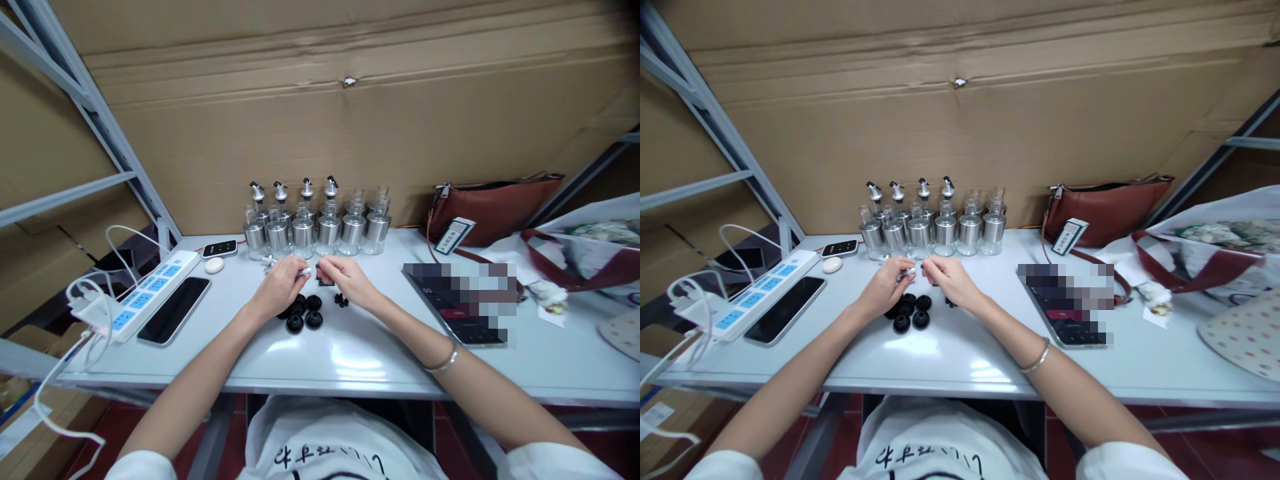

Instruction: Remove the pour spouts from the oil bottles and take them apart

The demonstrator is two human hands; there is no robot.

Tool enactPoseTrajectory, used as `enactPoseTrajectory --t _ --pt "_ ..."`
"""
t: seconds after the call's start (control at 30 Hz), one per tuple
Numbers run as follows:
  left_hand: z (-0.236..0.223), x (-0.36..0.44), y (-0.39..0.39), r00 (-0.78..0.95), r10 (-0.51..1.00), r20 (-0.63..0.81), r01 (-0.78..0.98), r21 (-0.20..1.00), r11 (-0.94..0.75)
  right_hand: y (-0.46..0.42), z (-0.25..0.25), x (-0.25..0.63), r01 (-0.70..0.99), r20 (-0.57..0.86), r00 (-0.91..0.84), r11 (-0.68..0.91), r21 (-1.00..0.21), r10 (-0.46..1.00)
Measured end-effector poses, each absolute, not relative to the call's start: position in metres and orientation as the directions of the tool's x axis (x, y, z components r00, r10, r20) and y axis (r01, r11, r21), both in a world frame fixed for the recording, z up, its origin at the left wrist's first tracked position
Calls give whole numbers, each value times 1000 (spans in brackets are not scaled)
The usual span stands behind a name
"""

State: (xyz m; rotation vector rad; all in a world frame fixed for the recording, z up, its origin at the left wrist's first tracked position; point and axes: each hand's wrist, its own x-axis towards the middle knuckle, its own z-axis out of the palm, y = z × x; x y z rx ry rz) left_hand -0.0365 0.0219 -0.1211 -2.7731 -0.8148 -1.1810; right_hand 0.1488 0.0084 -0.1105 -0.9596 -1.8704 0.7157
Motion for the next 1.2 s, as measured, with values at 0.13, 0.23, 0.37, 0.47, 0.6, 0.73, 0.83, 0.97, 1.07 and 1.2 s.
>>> enactPoseTrajectory --t 0.13,0.23,0.37,0.47,0.6,0.73,0.83,0.97,1.07,1.2 --pt "-121 -43 27 537 505 675 512 216 -832 20 -107 165 160 337 -224 376 -913 914" --pt "-120 -45 29 530 535 658 524 241 -817 25 -104 177 150 240 -283 290 -945 929" --pt "-120 -46 29 527 546 651 531 250 -810 28 -102 187 306 89 -441 243 -921 893" --pt "-120 -45 29 527 539 657 526 246 -814 29 -103 191 451 27 -495 283 -847 868" --pt "-120 -45 29 533 529 661 519 239 -821 32 -108 196 638 -1 -450 321 -700 893" --pt "-119 -44 28 539 541 645 522 248 -816 35 -112 199 754 -83 -455 334 -566 887" --pt "-118 -45 28 538 548 640 525 254 -812 36 -112 202 799 -82 -431 338 -497 898" --pt "-119 -45 28 541 548 638 525 253 -813 37 -109 209 819 -83 -439 361 -446 895" --pt "-119 -45 28 543 545 639 523 251 -815 36 -107 212 799 -166 -499 378 -467 851" --pt "-119 -45 28 543 548 636 524 253 -813 34 -106 209 762 -205 -553 391 -517 807"
